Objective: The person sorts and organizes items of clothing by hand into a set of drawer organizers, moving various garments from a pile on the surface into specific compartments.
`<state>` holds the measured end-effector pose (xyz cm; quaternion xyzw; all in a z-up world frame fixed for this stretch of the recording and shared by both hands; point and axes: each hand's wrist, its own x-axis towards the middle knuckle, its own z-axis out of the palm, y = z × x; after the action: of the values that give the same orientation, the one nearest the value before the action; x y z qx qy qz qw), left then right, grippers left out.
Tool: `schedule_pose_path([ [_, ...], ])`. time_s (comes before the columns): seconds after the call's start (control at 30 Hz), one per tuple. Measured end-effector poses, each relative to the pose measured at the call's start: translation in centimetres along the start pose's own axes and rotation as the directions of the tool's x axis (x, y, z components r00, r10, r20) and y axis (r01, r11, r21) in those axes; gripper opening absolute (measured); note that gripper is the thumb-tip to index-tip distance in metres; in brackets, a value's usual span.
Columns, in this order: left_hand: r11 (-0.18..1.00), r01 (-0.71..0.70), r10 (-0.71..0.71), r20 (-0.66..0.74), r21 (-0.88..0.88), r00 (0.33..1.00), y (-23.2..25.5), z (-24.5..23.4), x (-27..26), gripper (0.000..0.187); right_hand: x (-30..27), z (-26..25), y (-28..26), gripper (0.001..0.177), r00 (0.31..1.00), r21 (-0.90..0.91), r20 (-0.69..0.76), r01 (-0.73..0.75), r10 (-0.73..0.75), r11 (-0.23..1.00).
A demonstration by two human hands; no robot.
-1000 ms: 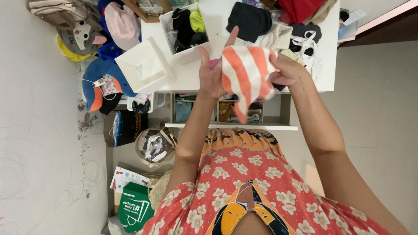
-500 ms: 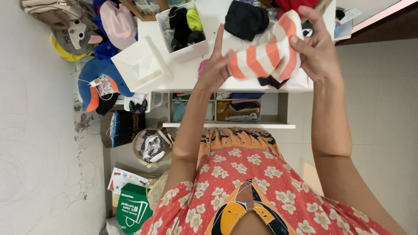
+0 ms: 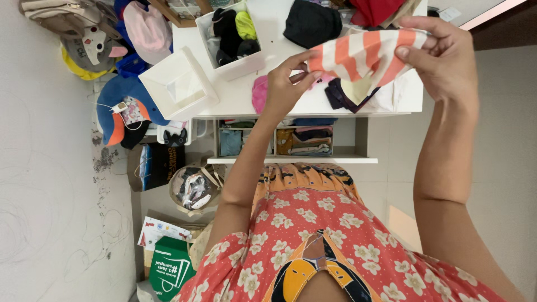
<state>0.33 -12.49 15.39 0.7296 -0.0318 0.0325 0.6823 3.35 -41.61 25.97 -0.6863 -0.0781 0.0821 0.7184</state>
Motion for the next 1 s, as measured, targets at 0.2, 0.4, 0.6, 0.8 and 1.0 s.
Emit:
schedule_pose_path([
  [0.2, 0.987, -0.162, 0.162, -0.038, 0.024, 0.986, 0.6, 0.8, 0.2, 0.032, -0.9, -0.8, -0.9, 0.032, 0.989, -0.208, 0.012, 0.145, -0.146, 0.967],
  [0.4, 0.896, -0.294, 0.333, -0.064, 0.332, 0.941, 2.7, 0.8, 0.4, 0.040, -1.6, 0.1, -3.2, 0.029, 0.987, -0.252, -0.019, 0.152, -0.162, 0.956],
  [0.6, 0.843, -0.372, 0.447, -0.121, 0.389, 0.886, 3.2, 2.1, 0.6, 0.025, -2.2, 1.2, -5.6, 0.029, 0.982, -0.331, -0.119, 0.098, -0.144, 0.939],
  [0.8, 0.938, -0.333, 0.338, -0.043, 0.092, 0.940, 1.1, 1.2, 1.7, 0.022, -2.9, -0.4, -6.1, 0.026, 0.974, -0.376, -0.033, 0.197, -0.226, 0.906],
  [1.0, 0.359, 0.558, -0.215, 0.516, -0.748, 0.830, 1.3, 3.6, 2.6, 0.060, -3.4, 1.2, -7.5, 0.034, 0.984, -0.324, -0.075, 0.128, -0.160, 0.937],
])
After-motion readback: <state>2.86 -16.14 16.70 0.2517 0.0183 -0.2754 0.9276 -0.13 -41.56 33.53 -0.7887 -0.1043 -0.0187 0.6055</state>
